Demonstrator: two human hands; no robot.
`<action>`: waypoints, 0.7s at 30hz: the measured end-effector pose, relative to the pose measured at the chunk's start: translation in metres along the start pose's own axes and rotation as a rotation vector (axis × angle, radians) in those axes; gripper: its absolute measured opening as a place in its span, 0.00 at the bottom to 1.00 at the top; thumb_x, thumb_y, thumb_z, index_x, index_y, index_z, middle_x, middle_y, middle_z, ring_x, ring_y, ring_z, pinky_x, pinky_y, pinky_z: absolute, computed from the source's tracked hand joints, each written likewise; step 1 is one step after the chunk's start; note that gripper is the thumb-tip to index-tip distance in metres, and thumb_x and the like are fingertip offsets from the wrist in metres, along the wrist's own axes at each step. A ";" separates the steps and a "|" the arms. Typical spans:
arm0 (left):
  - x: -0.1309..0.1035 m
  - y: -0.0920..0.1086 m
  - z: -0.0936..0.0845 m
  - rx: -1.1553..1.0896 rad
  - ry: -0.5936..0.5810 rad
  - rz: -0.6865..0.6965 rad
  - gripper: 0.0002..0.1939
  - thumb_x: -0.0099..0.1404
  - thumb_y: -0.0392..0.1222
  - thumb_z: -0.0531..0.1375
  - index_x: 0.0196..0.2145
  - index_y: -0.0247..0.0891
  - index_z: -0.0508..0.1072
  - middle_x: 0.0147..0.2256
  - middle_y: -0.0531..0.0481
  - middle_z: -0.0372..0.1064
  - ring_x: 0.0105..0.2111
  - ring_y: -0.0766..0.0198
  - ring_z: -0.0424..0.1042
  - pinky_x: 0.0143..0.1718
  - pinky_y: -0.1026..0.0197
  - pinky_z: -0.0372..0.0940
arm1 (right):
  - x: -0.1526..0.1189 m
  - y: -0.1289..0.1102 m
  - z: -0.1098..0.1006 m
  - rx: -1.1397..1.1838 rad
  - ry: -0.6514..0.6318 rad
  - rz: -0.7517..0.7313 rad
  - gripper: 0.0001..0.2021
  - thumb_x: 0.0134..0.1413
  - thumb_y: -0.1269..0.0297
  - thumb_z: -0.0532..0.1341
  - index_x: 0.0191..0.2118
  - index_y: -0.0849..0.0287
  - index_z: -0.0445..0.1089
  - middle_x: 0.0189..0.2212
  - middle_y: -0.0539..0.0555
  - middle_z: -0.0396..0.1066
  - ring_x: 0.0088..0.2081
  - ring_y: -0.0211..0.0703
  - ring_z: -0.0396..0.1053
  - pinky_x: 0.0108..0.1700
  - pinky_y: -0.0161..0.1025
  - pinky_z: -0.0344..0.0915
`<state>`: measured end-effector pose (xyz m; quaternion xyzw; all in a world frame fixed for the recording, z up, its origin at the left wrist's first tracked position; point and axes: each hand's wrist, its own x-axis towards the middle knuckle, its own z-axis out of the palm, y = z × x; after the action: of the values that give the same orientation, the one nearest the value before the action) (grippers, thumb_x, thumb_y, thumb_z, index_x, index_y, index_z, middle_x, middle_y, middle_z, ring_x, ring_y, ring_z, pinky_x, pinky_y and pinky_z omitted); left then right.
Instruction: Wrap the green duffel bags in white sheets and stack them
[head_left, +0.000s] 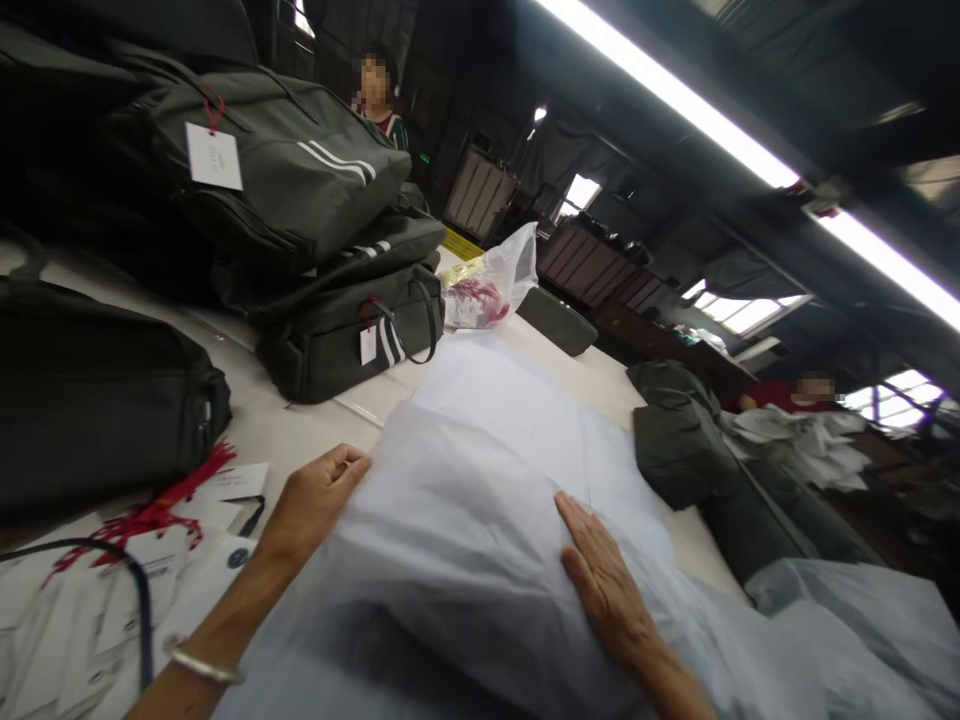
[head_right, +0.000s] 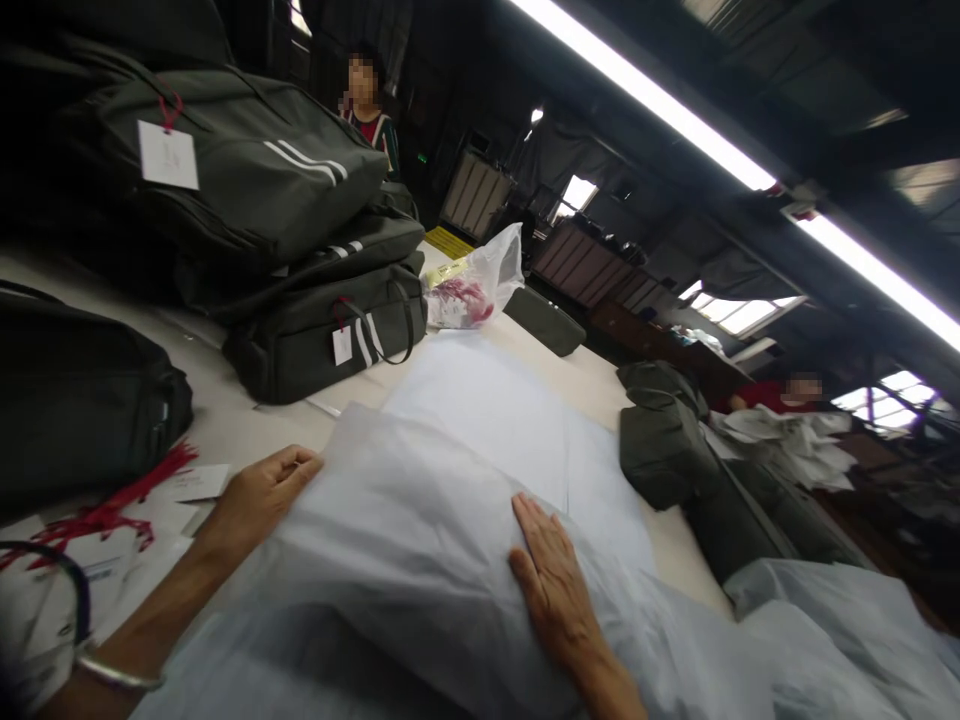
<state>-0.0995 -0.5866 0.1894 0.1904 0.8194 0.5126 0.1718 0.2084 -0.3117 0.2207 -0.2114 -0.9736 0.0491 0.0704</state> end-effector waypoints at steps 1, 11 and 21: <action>0.000 0.001 -0.001 0.144 0.108 0.054 0.15 0.64 0.53 0.54 0.38 0.42 0.74 0.28 0.52 0.71 0.28 0.59 0.69 0.31 0.61 0.61 | 0.000 -0.002 -0.001 0.002 -0.005 0.006 0.26 0.69 0.53 0.46 0.69 0.50 0.48 0.67 0.52 0.52 0.68 0.51 0.50 0.68 0.58 0.51; -0.082 0.102 0.126 0.325 -0.273 1.261 0.24 0.69 0.53 0.54 0.58 0.37 0.65 0.56 0.42 0.70 0.57 0.53 0.67 0.60 0.49 0.60 | 0.003 -0.008 0.000 0.057 -0.020 0.022 0.25 0.70 0.57 0.42 0.69 0.51 0.47 0.67 0.53 0.52 0.67 0.48 0.53 0.67 0.55 0.52; -0.032 0.107 0.129 0.496 -0.204 1.079 0.21 0.72 0.48 0.51 0.59 0.38 0.64 0.59 0.38 0.65 0.60 0.51 0.64 0.60 0.43 0.59 | 0.017 -0.029 -0.017 0.151 -0.064 0.116 0.26 0.69 0.52 0.46 0.68 0.53 0.53 0.65 0.54 0.57 0.65 0.50 0.55 0.66 0.54 0.53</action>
<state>0.0043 -0.4585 0.2356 0.6619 0.6817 0.3001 -0.0842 0.1837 -0.3296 0.2427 -0.2598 -0.9550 0.1332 0.0518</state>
